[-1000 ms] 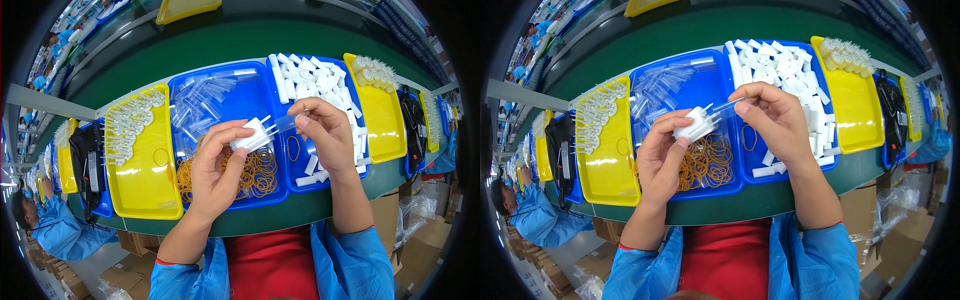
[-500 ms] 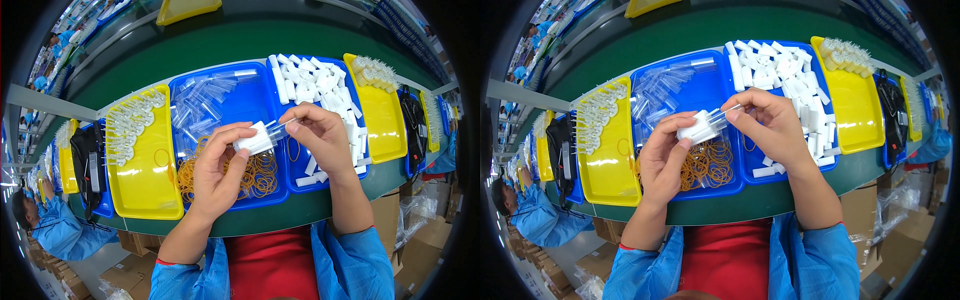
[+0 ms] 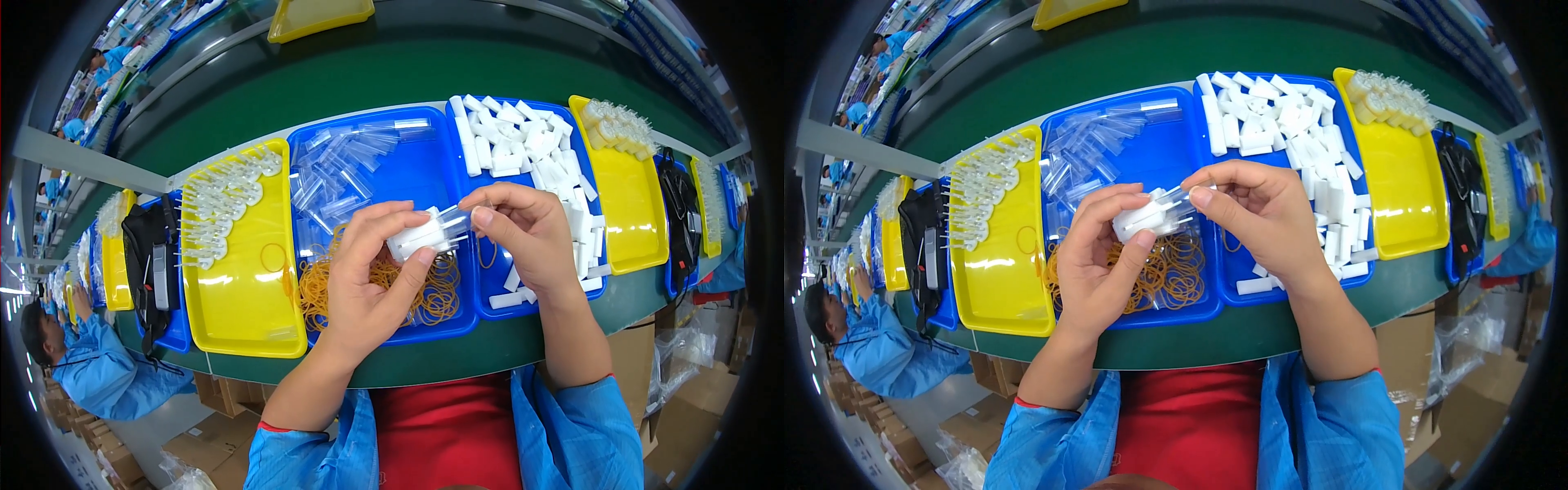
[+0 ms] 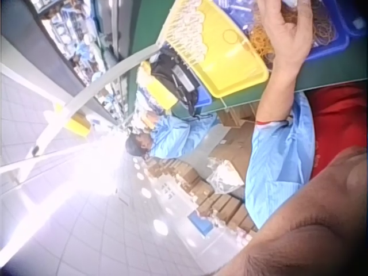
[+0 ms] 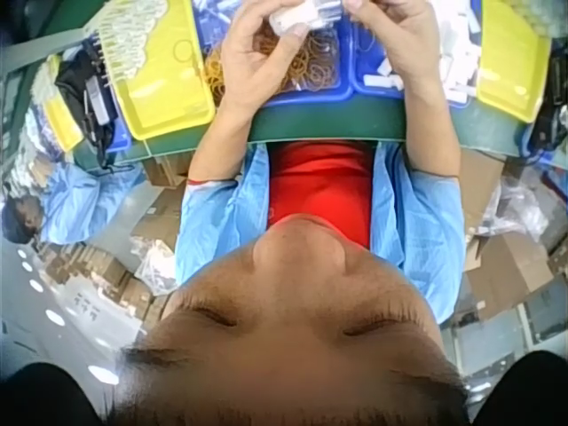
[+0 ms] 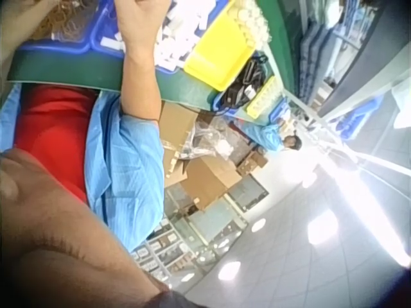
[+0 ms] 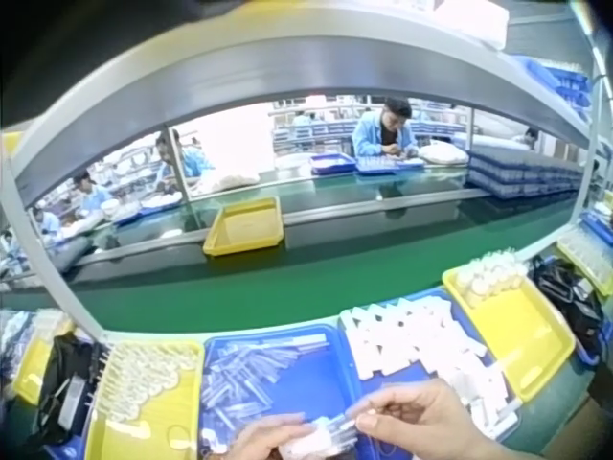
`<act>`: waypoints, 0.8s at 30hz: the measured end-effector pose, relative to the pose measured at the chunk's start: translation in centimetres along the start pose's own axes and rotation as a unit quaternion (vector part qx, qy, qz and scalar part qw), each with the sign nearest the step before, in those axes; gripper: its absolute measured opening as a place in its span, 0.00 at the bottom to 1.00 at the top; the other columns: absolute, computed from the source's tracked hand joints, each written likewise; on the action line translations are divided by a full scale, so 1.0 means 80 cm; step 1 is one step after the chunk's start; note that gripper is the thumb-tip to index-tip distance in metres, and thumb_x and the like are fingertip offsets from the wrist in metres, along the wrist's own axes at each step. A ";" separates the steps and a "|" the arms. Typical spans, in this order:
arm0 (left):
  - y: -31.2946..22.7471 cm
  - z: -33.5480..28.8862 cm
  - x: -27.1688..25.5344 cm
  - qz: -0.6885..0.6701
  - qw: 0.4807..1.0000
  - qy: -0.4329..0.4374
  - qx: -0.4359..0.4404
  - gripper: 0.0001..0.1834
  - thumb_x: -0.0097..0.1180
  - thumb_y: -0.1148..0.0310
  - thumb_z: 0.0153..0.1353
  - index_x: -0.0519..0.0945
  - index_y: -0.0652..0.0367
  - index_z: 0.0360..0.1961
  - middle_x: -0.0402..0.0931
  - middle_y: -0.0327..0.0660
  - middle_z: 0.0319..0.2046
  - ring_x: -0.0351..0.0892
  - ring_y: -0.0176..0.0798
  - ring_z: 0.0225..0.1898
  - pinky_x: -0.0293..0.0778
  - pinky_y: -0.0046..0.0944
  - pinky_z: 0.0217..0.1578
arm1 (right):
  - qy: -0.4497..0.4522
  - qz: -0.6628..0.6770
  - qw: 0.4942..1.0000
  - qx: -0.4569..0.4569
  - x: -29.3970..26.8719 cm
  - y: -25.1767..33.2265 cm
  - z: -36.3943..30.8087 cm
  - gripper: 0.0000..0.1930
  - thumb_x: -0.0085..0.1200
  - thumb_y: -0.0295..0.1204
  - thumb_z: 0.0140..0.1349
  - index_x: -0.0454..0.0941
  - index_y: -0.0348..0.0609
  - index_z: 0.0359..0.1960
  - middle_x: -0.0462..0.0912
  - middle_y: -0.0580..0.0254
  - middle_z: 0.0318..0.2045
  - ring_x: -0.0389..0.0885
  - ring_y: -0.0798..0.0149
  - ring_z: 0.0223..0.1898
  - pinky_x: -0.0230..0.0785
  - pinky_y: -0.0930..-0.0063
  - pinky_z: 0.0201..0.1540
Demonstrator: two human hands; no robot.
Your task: The person assembles small components by fitting white cylindrical pieces onto pronged plastic bases and then sliding clear plastic sleeves over them by hand.
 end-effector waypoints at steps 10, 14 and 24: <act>0.003 -0.002 -0.006 0.021 0.999 -0.039 0.004 0.14 0.71 0.73 0.73 0.91 0.56 0.58 0.81 0.47 0.60 0.84 0.37 0.54 0.81 0.32 0.46 | -0.006 -0.014 0.999 -0.029 0.007 -0.003 -0.002 0.10 0.70 0.24 0.75 0.92 0.35 0.54 0.93 0.62 0.44 0.87 0.77 0.42 0.79 0.83 0.45; 0.004 -0.003 -0.004 0.006 0.999 -0.041 -0.010 0.14 0.71 0.74 0.73 0.91 0.56 0.58 0.81 0.47 0.60 0.84 0.37 0.54 0.81 0.32 0.46 | -0.013 -0.003 1.000 -0.001 0.007 -0.007 -0.003 0.10 0.70 0.24 0.75 0.92 0.35 0.54 0.92 0.64 0.40 0.83 0.80 0.36 0.72 0.86 0.36; 0.002 -0.002 -0.006 0.026 0.999 -0.042 -0.002 0.16 0.76 0.74 0.68 0.91 0.56 0.56 0.79 0.47 0.62 0.86 0.40 0.57 0.85 0.37 0.52 | -0.026 -0.003 1.000 0.007 0.008 -0.011 -0.003 0.10 0.71 0.25 0.75 0.93 0.36 0.53 0.91 0.65 0.38 0.81 0.82 0.33 0.68 0.88 0.33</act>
Point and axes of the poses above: each hand's wrist, its own z-axis towards the middle knuckle, its own x-axis out of the palm, y = z × x, the point moved 3 cm from there along z, towards the middle knuckle
